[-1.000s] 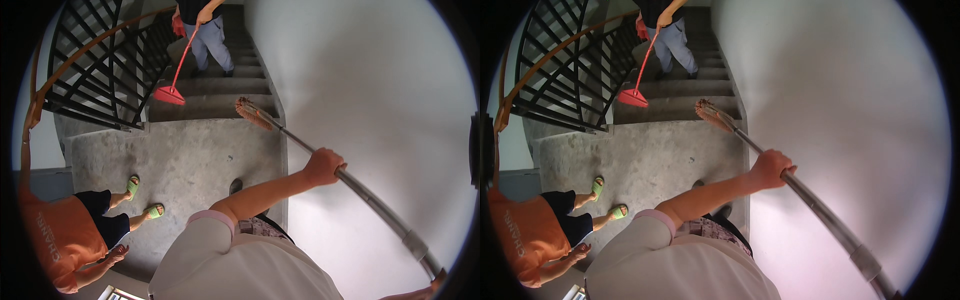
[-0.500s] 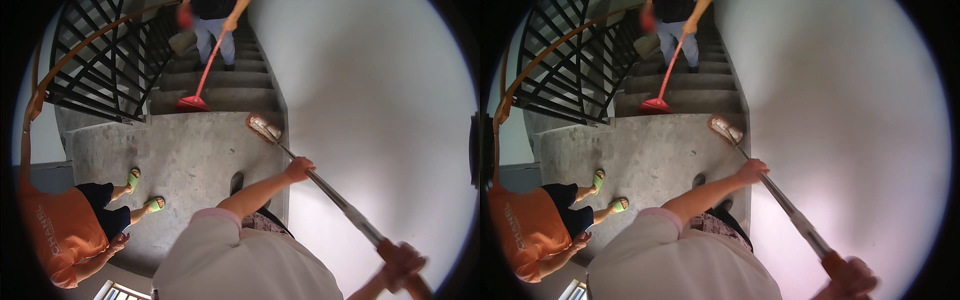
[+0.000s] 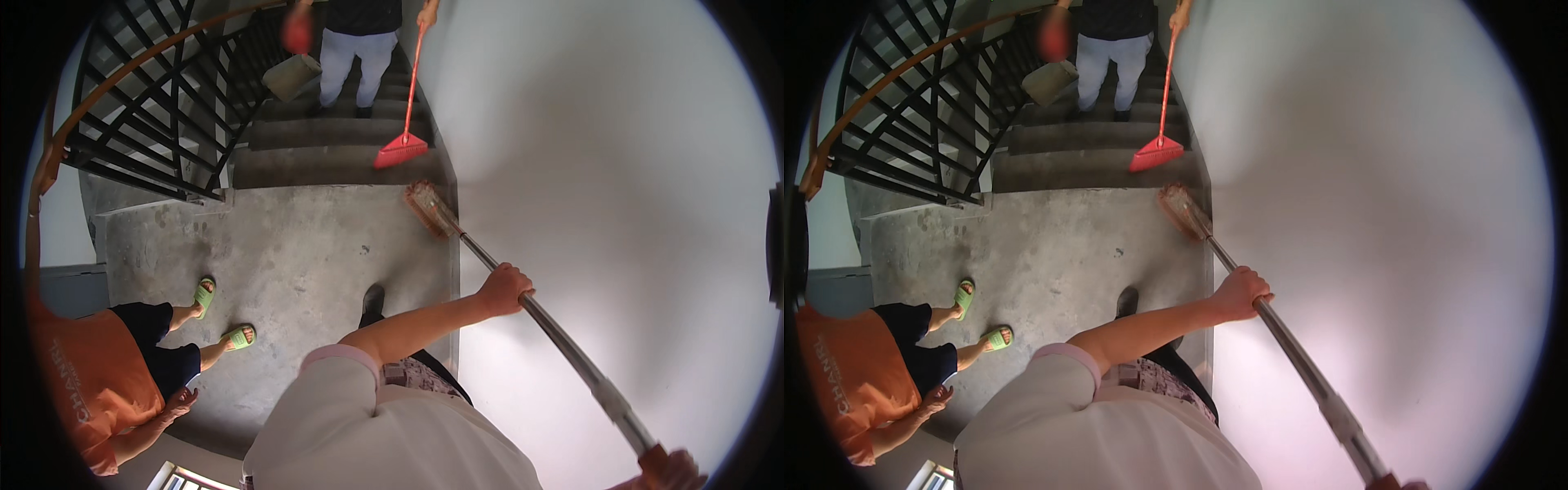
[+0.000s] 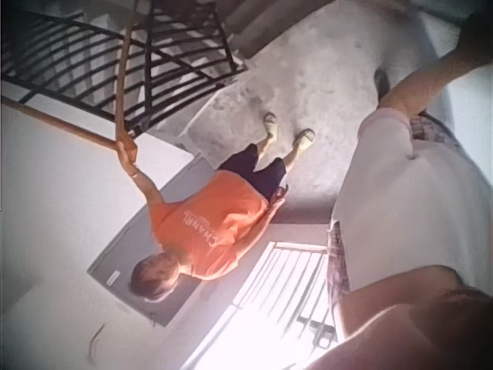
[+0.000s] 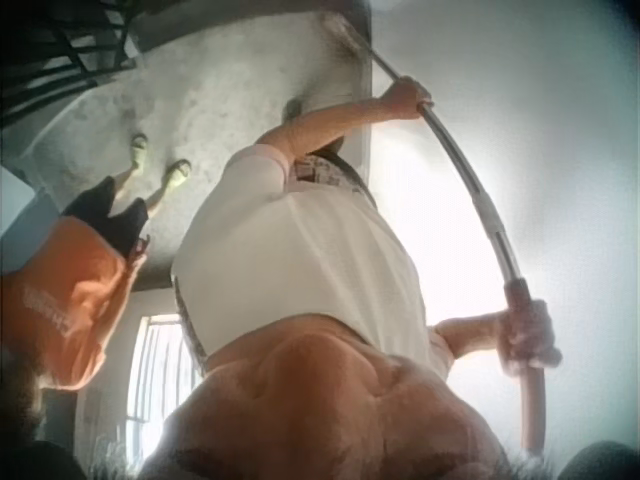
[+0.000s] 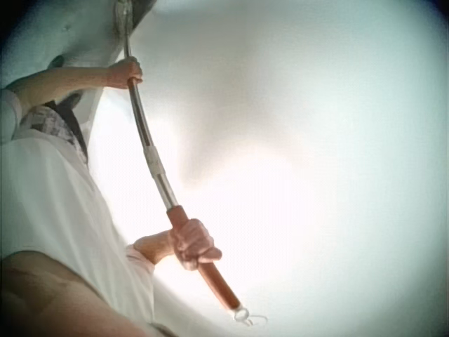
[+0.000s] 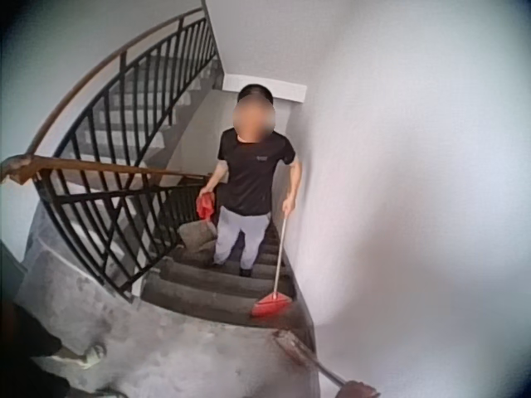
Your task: The person mops the concrete floor and stairs of a stairwell using a mop while descending the steps.
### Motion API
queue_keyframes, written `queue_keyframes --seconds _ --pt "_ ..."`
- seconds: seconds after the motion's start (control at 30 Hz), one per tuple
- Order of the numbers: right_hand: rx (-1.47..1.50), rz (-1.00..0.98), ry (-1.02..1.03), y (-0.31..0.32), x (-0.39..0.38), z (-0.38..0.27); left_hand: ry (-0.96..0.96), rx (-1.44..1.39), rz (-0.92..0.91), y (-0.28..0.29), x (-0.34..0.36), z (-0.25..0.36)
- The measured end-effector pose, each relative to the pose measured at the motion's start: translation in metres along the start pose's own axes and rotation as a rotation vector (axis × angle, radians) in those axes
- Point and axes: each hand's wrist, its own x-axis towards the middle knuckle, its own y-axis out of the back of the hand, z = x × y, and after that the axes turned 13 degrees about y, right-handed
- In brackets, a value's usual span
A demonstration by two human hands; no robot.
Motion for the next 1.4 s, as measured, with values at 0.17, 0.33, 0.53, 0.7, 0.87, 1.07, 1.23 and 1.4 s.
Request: queue_keyframes --seconds 0.17,0.33,0.53,0.7,0.87,1.07,1.23,1.4 --pt "0.297 -0.242 -0.079 -0.074 -0.018 0.026 0.165 0.241 -0.184 -0.025 -0.006 -0.080" --pt "0.189 -0.103 0.046 -0.038 -0.030 0.012 0.157 0.220 -0.274 -0.008 -0.018 -0.037" --pt "-0.811 -0.060 -0.228 0.056 -0.070 -0.024 0.051 0.226 -0.224 -0.019 -0.005 -0.010" --pt "-0.226 0.213 -0.090 -0.036 -0.053 -0.001 0.078 0.370 -0.188 -0.059 -0.015 -0.078" --pt "0.070 0.023 0.006 -0.022 -0.066 0.014 0.101 0.176 -0.348 -0.032 -0.017 -0.027" --pt "-0.227 0.080 0.055 0.026 -0.080 -0.013 0.036 0.407 -0.395 -0.062 0.002 -0.023" --pt "0.198 -0.315 -0.097 0.004 -0.081 0.007 0.154 0.242 -0.362 -0.078 -0.026 -0.049" --pt "0.110 -0.145 -0.121 0.006 -0.092 0.030 0.143 0.369 -0.289 -0.081 -0.026 -0.065"
